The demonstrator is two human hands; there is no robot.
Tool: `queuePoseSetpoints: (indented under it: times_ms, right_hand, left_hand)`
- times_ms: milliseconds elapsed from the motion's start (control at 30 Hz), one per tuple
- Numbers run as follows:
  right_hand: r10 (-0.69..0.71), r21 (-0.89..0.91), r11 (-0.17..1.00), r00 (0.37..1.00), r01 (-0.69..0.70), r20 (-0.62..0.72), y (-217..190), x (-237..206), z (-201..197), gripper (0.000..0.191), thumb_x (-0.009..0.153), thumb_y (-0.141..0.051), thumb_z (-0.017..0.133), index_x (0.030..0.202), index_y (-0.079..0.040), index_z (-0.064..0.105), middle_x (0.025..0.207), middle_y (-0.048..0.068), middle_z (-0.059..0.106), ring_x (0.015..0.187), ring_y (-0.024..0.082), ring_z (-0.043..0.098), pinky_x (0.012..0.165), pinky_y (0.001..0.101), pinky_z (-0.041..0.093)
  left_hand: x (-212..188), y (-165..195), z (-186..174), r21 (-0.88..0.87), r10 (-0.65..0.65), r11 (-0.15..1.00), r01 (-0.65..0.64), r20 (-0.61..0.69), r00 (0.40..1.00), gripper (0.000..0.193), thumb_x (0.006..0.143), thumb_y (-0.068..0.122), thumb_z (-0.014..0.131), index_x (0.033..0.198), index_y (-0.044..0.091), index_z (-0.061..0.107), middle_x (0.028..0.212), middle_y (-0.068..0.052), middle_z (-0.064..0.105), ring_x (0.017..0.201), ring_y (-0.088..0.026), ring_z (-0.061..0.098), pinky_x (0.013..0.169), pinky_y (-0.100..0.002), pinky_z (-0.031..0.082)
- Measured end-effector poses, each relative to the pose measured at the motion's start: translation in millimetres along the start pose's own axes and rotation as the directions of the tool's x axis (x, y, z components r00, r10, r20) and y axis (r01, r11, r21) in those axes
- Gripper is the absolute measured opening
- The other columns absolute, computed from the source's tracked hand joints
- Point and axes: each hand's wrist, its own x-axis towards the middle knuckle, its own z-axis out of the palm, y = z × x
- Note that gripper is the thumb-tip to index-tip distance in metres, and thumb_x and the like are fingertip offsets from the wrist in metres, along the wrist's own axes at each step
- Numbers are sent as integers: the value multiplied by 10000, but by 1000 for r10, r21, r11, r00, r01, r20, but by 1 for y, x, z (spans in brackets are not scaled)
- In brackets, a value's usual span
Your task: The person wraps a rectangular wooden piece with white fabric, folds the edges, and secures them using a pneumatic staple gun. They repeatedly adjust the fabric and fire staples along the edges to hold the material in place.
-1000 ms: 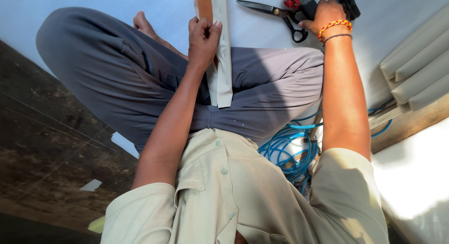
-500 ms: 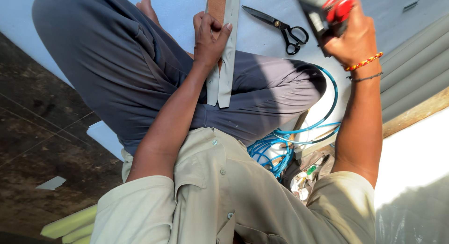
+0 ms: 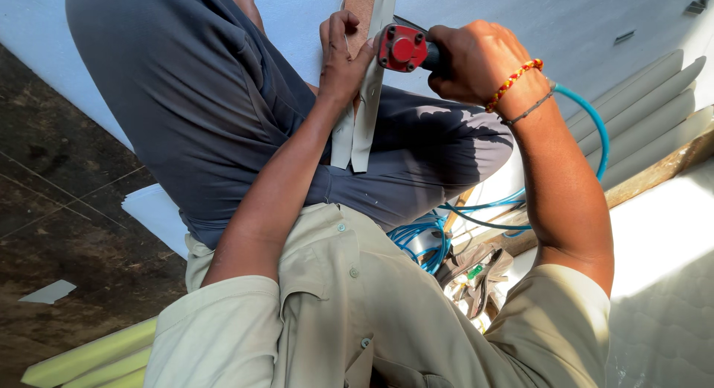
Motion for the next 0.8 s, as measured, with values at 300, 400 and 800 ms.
queuePoseSetpoints:
  times_ms: [300, 400, 800]
  right_hand:
    - [44, -33, 999, 995, -41, 90, 0, 12, -9, 404, 786, -250, 808, 1152, -107, 714, 748, 194, 681, 695, 408, 661, 686, 478, 561]
    - [23, -14, 1000, 996, -25, -91, 33, 1, 1, 487, 778, -219, 796, 1223, -82, 654, 790, 226, 676, 760, 445, 661, 727, 510, 555]
    - [427, 107, 898, 787, -426, -445, 152, 14, 165, 562, 792, -170, 846, 1179, -17, 468, 1045, 250, 653, 946, 481, 606, 805, 573, 497]
  left_hand:
    - [2, 2, -2, 12, 45, 999, -44, -39, 998, 469, 995, 151, 713, 1354, 141, 411, 1295, -100, 391, 1256, -254, 540, 1076, -378, 492]
    - [1, 5, -4, 19, 77, 997, -76, -45, 996, 479, 1009, 157, 728, 1364, 134, 407, 1291, -102, 397, 1231, -256, 550, 1083, -408, 472]
    - [12, 87, -18, 607, 279, 773, -184, -65, 958, 507, 811, 184, 774, 1246, 77, 536, 1325, -190, 398, 1252, -407, 382, 953, -548, 346]
